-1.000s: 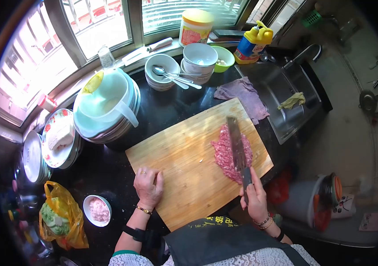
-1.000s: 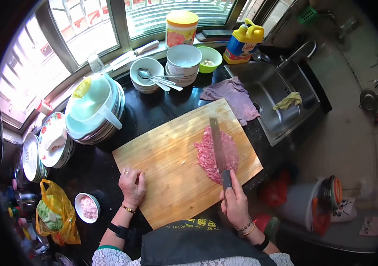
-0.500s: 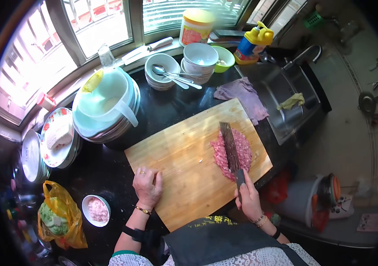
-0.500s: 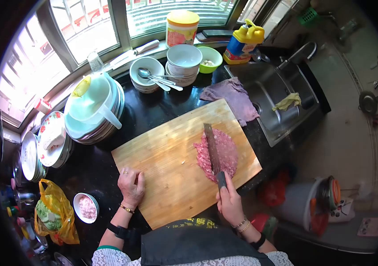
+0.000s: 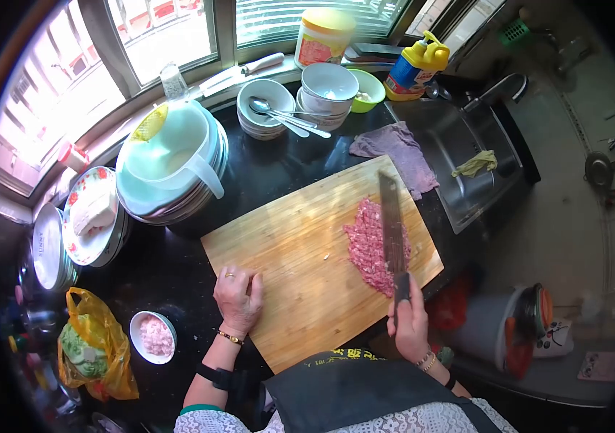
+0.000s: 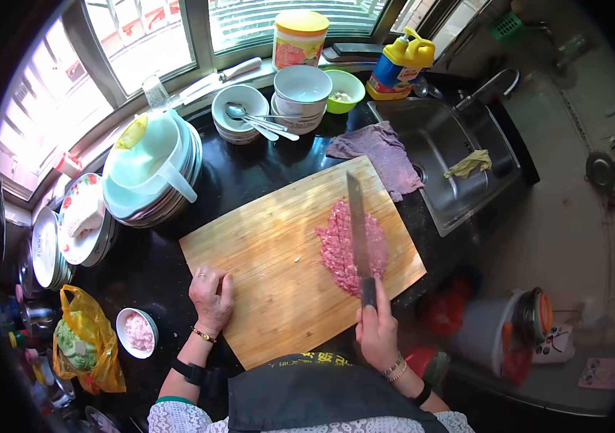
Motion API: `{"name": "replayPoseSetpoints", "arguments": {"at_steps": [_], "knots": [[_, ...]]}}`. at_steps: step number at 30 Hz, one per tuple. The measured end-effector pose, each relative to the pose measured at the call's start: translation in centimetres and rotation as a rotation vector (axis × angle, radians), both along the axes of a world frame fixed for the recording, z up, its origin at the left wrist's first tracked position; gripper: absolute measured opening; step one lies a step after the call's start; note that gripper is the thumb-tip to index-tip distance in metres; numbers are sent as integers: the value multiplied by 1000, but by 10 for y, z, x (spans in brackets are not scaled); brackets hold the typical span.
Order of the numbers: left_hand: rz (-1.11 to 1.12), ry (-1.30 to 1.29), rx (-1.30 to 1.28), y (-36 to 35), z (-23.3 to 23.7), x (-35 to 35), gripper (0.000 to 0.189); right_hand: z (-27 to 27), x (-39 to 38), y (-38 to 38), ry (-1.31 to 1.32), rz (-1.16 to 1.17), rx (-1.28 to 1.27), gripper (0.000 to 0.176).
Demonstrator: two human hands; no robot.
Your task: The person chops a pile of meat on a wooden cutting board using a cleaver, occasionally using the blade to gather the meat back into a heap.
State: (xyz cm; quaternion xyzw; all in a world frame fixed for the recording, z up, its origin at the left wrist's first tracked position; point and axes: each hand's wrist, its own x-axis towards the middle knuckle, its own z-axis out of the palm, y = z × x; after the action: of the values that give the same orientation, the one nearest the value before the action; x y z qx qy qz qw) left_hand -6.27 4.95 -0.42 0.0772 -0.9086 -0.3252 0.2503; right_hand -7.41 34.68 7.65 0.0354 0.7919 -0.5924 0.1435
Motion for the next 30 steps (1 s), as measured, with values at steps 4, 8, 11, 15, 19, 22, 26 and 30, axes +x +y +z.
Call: {"name": "replayPoseSetpoints", "arguments": {"at_steps": [4,8,11,15,19,22,26,30], "knots": [[3,-3,-3,-4,-1,-2,9,12,-14,-1,-145,3,4,48],[11,-9,-3,-1,0,0,10,17,-9,-2,-23,-30,-34,47],[2,-3,-1,-2,-1,0,9,-10,-16,0,-134,27,16,47],[0,-13,9,-3,-3,2,9,22,-12,0,-86,0,-11,47],[-3,6,13,0,-2,1,9,13,-6,-1,-78,-15,-19,47],[9,16,-4,-5,-3,-1,9,14,-13,-2,-242,2,-46,46],[11,7,6,-1,-3,0,10,2,1,2,14,28,-9,45],[10,13,0,-2,-1,-2,9,3,-2,1,-267,28,-47,46]]}}
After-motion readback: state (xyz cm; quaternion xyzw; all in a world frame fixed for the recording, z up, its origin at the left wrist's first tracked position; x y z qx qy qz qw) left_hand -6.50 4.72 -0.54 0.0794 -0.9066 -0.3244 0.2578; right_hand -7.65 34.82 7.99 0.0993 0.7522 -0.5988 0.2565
